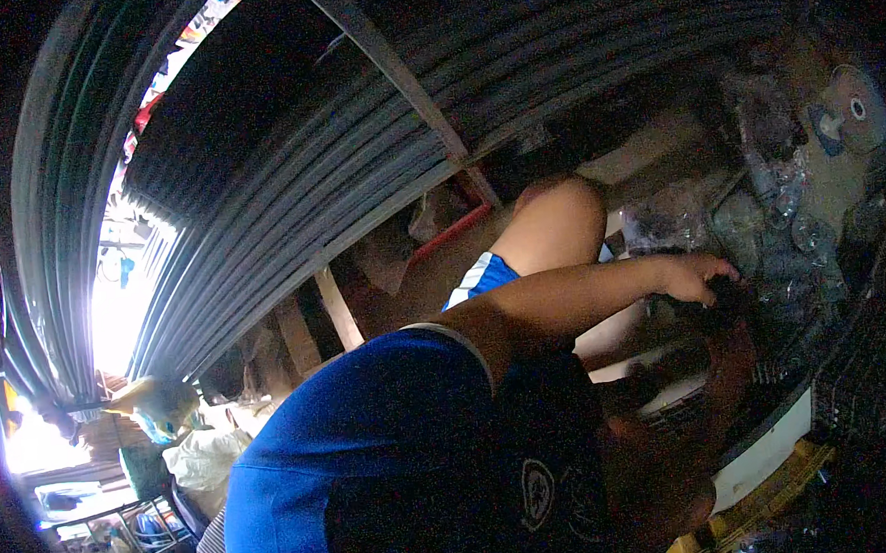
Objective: Assembling and organizing various PVC pipe fittings in a storage area.
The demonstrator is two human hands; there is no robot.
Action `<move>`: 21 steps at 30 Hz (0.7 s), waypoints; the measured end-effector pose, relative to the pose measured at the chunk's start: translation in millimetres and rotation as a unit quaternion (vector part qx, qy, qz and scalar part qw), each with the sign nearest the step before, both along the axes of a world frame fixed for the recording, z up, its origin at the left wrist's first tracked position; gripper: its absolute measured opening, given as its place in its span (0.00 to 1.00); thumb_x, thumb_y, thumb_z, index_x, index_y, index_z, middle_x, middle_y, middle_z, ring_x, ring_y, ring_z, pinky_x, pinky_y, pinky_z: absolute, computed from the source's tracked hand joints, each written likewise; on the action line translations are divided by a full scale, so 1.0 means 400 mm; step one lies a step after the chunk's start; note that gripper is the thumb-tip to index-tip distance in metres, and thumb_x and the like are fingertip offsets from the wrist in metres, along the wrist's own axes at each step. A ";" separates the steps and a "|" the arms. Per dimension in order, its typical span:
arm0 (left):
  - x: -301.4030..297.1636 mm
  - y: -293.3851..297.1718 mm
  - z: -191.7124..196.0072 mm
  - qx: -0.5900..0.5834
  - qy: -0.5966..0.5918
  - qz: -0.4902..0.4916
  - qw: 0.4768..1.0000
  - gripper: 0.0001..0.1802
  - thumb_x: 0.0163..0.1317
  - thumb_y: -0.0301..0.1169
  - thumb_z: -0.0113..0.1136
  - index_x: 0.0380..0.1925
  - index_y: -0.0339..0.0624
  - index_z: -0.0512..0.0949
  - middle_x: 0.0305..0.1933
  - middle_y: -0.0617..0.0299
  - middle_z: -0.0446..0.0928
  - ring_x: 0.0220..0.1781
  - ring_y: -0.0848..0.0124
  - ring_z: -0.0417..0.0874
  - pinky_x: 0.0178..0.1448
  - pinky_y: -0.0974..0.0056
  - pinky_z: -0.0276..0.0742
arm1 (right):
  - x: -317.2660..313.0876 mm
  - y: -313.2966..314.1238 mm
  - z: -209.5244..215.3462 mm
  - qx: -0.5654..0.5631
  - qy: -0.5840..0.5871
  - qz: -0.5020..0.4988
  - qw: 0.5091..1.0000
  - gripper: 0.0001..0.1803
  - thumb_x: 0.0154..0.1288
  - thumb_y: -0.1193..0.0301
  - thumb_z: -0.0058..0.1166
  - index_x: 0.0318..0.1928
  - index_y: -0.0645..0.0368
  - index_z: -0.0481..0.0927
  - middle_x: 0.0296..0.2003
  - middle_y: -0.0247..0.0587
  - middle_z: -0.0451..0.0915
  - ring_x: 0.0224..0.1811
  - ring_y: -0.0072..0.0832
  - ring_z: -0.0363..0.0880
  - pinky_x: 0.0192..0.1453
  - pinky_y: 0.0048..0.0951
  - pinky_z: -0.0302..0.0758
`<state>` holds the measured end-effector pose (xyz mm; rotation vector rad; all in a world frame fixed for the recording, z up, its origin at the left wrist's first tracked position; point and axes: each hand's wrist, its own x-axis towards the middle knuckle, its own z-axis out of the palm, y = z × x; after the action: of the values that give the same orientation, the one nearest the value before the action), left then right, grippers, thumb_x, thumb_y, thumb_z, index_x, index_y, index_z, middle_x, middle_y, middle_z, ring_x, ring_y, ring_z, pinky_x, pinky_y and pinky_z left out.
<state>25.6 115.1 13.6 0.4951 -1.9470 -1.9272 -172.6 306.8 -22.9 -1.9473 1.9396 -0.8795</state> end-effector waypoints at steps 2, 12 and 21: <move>-0.007 -0.010 -0.031 -0.073 -0.013 -0.031 0.997 0.32 0.52 0.23 0.64 0.61 0.40 0.71 0.61 0.51 0.73 0.62 0.60 0.73 0.62 0.58 0.70 | 0.018 -0.010 -0.010 0.091 -0.105 -0.115 0.984 0.28 0.75 0.59 0.46 0.67 0.63 0.68 0.65 0.52 0.68 0.64 0.43 0.68 0.67 0.47 0.64; -0.063 0.015 -0.049 -0.066 0.039 0.155 0.985 0.15 0.48 0.26 0.71 0.37 0.40 0.78 0.45 0.51 0.78 0.52 0.55 0.78 0.57 0.54 0.73 | 0.045 -0.043 0.017 0.107 -0.347 -0.175 0.915 0.31 0.67 0.68 0.59 0.67 0.63 0.66 0.62 0.52 0.71 0.61 0.39 0.72 0.65 0.39 0.69; -0.047 0.004 -0.014 -0.032 0.076 0.117 0.990 0.17 0.57 0.29 0.67 0.47 0.41 0.77 0.54 0.48 0.77 0.60 0.54 0.76 0.65 0.54 0.70 | 0.048 -0.010 0.001 0.025 -0.426 -0.166 0.889 0.31 0.62 0.68 0.64 0.63 0.64 0.70 0.53 0.48 0.75 0.53 0.38 0.76 0.56 0.42 0.76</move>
<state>6.8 116.8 7.9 0.5172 -1.7629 -1.6993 -153.5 302.8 -22.5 -0.9077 1.6899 -1.4363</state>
